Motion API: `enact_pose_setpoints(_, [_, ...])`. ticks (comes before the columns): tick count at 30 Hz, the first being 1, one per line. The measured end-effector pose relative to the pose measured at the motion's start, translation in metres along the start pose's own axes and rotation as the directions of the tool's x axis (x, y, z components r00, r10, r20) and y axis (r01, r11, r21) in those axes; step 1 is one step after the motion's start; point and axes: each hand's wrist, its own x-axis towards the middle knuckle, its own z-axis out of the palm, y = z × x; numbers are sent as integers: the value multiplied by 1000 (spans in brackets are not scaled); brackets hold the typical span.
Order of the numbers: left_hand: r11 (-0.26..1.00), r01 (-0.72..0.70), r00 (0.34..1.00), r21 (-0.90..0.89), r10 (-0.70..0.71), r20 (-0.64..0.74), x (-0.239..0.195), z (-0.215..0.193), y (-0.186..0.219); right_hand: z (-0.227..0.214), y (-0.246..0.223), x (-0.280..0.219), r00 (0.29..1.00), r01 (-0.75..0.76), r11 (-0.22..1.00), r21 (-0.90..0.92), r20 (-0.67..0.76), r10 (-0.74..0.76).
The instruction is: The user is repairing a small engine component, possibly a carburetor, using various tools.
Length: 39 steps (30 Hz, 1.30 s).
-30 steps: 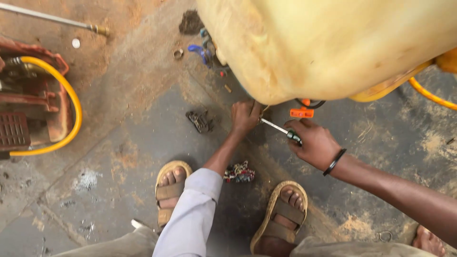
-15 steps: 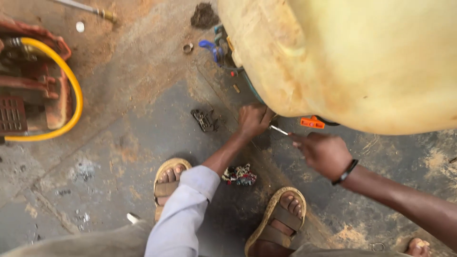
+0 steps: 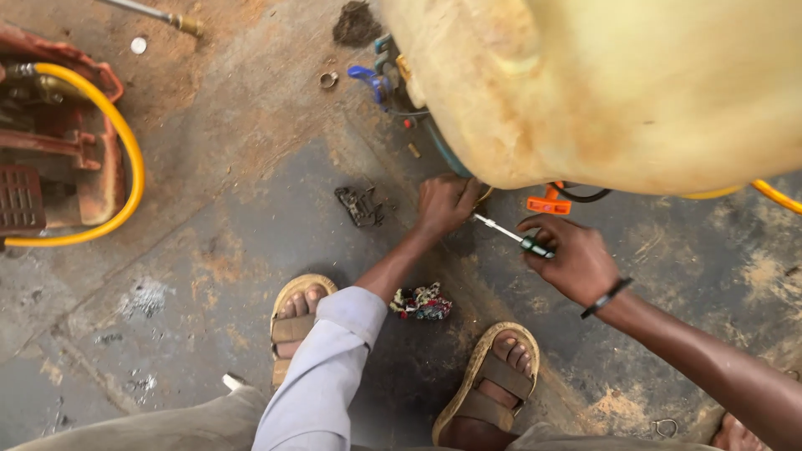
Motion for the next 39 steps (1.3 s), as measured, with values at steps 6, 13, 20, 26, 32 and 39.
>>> enact_pose_setpoints(6, [995,88,995,-50,-86,50,1,2,-6,7,15,-12,645,256,201,-946,12,-764])
enact_pose_setpoints(13, [999,11,999,-36,-12,-32,1,5,-18,-1,-11,5,734,310,140,-940,144,-663])
enact_pose_setpoints(20, [979,137,991,-150,-133,33,4,3,-8,-17,-25,15,929,-353,852,386,257,268])
enact_pose_setpoints(26, [997,40,996,-65,-35,78,4,7,-14,-13,-26,-2,958,-266,942,204,169,233])
enact_pose_setpoints(32, [984,118,982,-131,-96,165,3,17,-30,13,5,-21,722,301,483,-822,-134,-679])
enact_pose_setpoints(39, [999,-40,997,-12,40,60,3,9,-10,13,14,-20,654,308,96,-947,138,-743])
